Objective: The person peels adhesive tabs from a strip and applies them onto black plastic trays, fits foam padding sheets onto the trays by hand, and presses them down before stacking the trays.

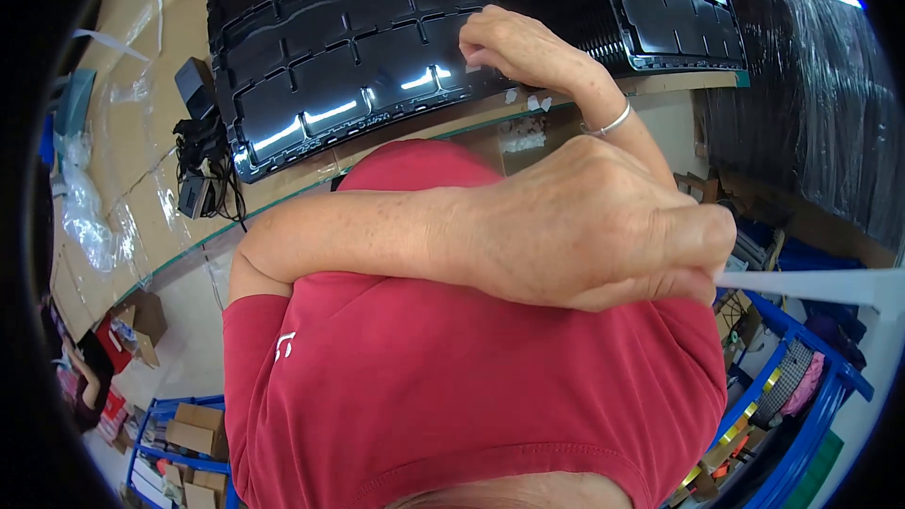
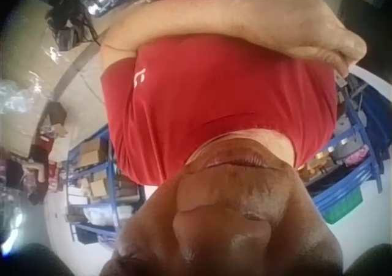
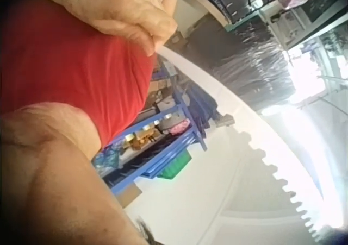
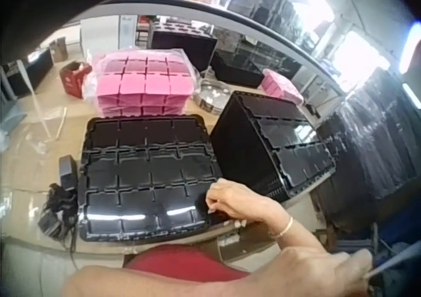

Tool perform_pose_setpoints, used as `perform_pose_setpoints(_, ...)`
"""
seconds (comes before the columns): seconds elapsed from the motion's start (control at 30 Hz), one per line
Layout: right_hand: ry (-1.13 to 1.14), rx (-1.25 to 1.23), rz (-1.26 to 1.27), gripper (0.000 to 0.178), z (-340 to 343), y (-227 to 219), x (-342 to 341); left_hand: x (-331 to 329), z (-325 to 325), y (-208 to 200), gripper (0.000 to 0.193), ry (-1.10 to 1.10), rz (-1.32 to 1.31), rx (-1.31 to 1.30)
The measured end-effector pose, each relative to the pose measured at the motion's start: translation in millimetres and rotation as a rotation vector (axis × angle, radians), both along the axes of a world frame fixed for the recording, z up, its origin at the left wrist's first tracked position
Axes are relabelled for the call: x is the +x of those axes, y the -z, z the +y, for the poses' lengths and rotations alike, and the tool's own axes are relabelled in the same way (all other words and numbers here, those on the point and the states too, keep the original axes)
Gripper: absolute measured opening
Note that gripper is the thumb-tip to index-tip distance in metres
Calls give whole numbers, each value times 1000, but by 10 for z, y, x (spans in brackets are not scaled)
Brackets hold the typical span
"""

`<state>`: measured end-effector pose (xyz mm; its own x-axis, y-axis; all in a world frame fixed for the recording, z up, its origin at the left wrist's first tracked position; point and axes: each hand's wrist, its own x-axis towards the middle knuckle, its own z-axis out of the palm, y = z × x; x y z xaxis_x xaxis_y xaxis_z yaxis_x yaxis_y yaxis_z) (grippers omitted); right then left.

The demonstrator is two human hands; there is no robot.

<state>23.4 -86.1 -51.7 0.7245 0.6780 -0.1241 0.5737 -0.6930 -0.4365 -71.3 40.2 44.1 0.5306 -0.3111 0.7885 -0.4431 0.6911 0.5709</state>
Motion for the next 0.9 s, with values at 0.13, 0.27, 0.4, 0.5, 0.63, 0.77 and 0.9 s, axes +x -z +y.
perform_pose_setpoints(0.13, -37, -65, -35, 12, -18, 148, 115, 54, 8, 35, 20, 15, 20, 72)
perform_pose_setpoints(0.27, -51, -129, -68, 12, 30, 230, 191, 102, 31, 47, 19, -17, 26, 67)
perform_pose_setpoints(0.4, -62, -38, -115, 8, 17, 311, 181, 160, 54, 69, 18, -30, 26, 111)
perform_pose_setpoints(0.5, 5, 12, -113, 6, -56, 342, 145, 192, 74, 73, 18, -8, 29, 152)
perform_pose_setpoints(0.63, 52, 69, -90, 12, -103, 374, 131, 216, 81, 70, 20, 33, 29, 218)
perform_pose_setpoints(0.77, 51, -7, -40, 15, -79, 344, 175, 196, 39, 62, 20, 19, 38, 149)
perform_pose_setpoints(0.9, 61, -14, 35, 12, -63, 328, 239, 216, 47, 73, 20, 34, 0, 209)
